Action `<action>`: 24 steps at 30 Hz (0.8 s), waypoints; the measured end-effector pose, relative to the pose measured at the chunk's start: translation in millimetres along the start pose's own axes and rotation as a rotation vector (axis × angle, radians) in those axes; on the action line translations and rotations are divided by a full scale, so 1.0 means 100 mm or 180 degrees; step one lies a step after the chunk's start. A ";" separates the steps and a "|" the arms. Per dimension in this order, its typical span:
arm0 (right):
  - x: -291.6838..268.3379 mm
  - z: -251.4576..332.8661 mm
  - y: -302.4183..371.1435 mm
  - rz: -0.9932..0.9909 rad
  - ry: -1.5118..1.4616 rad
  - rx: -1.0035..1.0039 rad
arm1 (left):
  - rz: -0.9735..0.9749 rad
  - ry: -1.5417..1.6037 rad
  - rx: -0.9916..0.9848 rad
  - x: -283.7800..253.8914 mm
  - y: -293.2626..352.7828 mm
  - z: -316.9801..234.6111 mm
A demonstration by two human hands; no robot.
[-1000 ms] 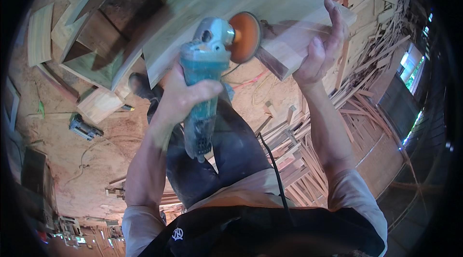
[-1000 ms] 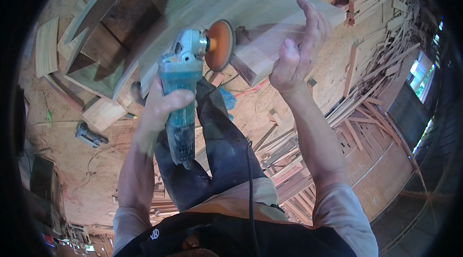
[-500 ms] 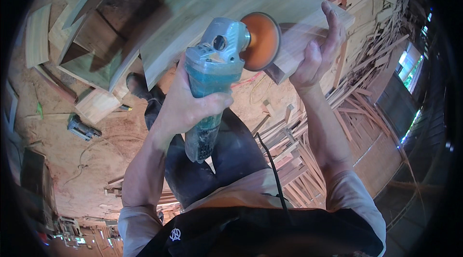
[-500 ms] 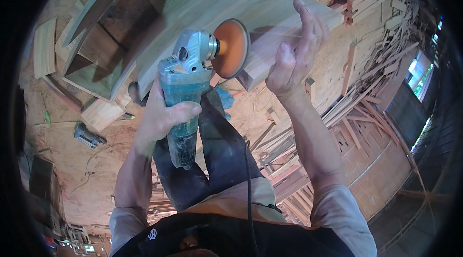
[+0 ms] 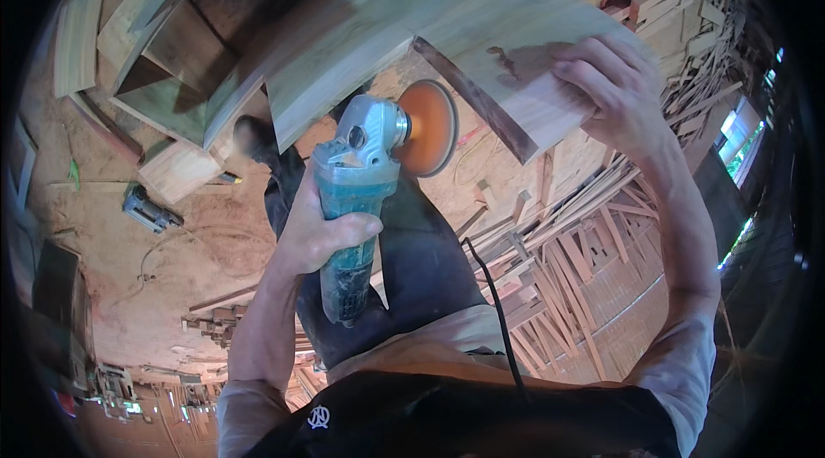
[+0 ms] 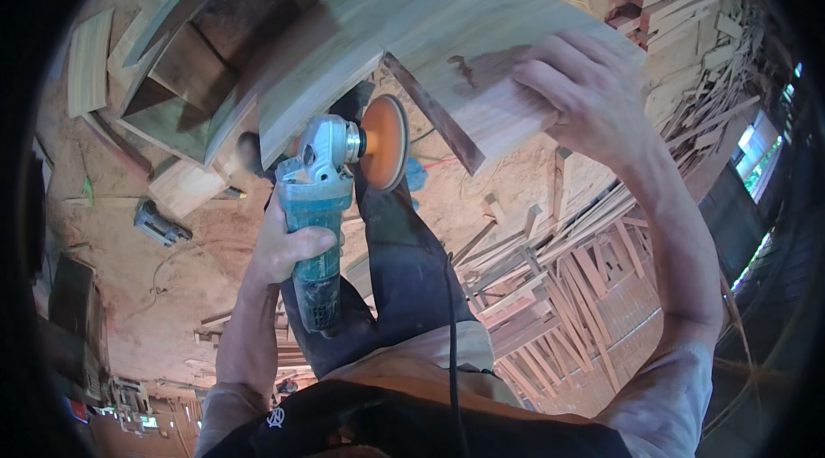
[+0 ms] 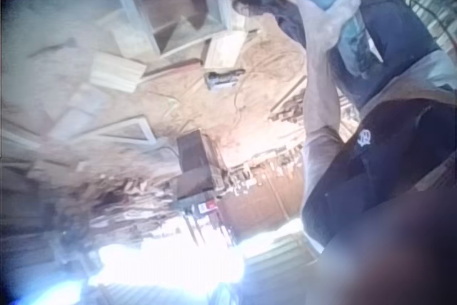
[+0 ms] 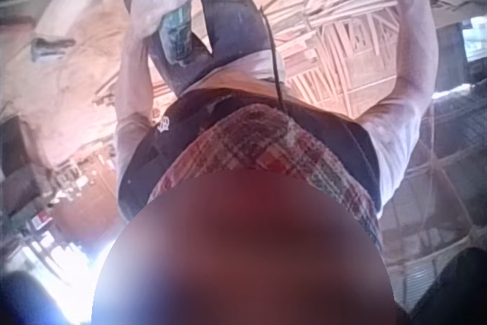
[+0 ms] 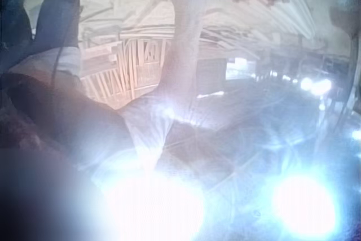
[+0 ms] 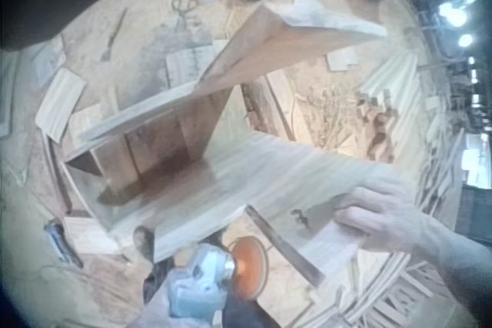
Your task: The person assembles a wooden structure by fitting wooden pieces together and then uses an orbital sander to smooth the surfaces. The person repeatedly aligns and adjusts the pieces before sanding them.
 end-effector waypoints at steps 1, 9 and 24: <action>0.02 -0.02 -0.04 -0.0088 0.0080 -0.0047 | 0.0029 -0.0047 0.0060 0.01 -0.07 -0.02; 0.11 0.04 -0.08 -0.0099 0.0078 -0.0143 | 0.0273 0.0146 0.0258 0.10 -0.58 -0.21; 0.09 0.16 -0.06 0.0066 0.0073 -0.0102 | 0.0359 -0.0458 0.0228 0.28 -0.18 -0.16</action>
Point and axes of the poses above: each hand's wrist, its own y-axis away from the middle knuckle, its own x-axis out of the palm, z = x × y, the point moved 2 cm from there along -y, towards the middle knuckle, and after that the axes turned 8 degrees about x, right-handed, at the moved point
